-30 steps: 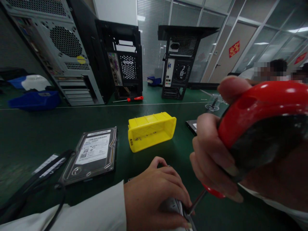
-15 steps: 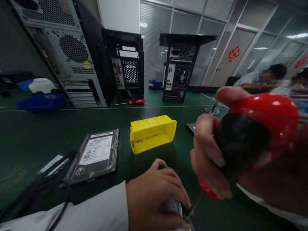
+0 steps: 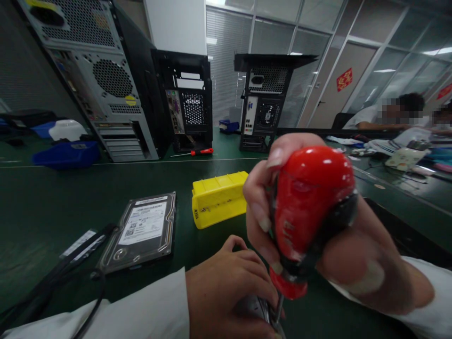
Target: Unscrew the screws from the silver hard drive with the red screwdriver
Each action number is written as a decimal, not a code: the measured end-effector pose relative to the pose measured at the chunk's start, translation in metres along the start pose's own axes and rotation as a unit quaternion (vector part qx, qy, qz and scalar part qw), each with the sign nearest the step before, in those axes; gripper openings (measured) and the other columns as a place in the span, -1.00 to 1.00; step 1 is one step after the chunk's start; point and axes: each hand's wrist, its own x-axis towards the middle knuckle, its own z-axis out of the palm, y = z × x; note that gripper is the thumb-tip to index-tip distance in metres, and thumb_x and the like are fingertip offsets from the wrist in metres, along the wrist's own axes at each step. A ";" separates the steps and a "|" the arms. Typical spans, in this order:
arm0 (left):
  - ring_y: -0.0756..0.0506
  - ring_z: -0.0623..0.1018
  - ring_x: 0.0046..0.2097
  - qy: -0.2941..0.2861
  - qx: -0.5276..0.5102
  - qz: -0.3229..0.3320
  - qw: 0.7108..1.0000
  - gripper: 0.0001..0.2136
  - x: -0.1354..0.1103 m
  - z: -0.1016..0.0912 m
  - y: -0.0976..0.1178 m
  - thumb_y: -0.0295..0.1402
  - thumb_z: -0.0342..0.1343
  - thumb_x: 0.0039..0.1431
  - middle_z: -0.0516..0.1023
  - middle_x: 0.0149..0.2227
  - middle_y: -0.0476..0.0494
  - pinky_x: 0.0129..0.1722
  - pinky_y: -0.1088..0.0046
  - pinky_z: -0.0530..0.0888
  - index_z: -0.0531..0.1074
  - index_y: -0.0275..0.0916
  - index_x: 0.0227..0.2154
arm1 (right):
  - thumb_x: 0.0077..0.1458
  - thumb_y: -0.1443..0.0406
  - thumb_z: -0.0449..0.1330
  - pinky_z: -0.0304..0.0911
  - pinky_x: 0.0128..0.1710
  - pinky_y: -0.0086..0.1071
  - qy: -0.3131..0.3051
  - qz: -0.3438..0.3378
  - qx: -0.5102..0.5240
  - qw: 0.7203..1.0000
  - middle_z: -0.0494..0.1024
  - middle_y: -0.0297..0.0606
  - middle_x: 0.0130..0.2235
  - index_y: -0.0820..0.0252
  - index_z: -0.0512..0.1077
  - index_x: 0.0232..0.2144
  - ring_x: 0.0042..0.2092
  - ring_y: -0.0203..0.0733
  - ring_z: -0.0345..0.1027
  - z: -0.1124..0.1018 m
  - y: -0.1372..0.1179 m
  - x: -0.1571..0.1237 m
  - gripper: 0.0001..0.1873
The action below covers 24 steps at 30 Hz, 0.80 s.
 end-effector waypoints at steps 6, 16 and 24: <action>-0.08 0.52 -0.19 -0.010 -0.034 0.002 0.999 -0.76 0.001 -0.005 0.003 -0.20 0.05 0.14 0.58 -0.25 -0.09 -0.19 0.40 0.31 0.45 -0.28 -0.29 | 0.09 0.12 0.11 0.12 -0.69 -0.58 0.046 0.019 0.085 0.995 0.31 -0.38 -0.39 -0.08 0.25 -0.08 -0.58 -0.45 0.12 0.007 0.006 0.003 -0.69; -0.10 0.43 -0.06 -0.041 0.015 -0.009 0.999 -0.87 0.002 -0.005 -0.002 -0.30 0.10 0.13 0.55 -0.18 -0.01 -0.09 0.39 0.23 0.48 -0.18 -0.30 | 0.11 0.02 0.01 0.24 -0.59 -0.50 0.129 0.096 0.085 0.983 0.31 -0.34 -0.40 0.01 0.30 -0.20 -0.53 -0.40 0.23 0.003 -0.009 0.006 -0.70; -0.08 0.44 -0.07 -0.051 0.026 -0.020 0.998 -0.90 0.005 -0.003 -0.005 -0.46 0.12 0.07 0.55 -0.15 0.03 -0.07 0.37 0.19 0.47 -0.19 -0.34 | 0.01 0.19 0.22 0.21 -0.62 -0.60 0.035 0.071 0.144 0.986 0.36 -0.42 -0.37 0.01 0.21 -0.26 -0.55 -0.48 0.26 -0.008 -0.007 0.007 -0.72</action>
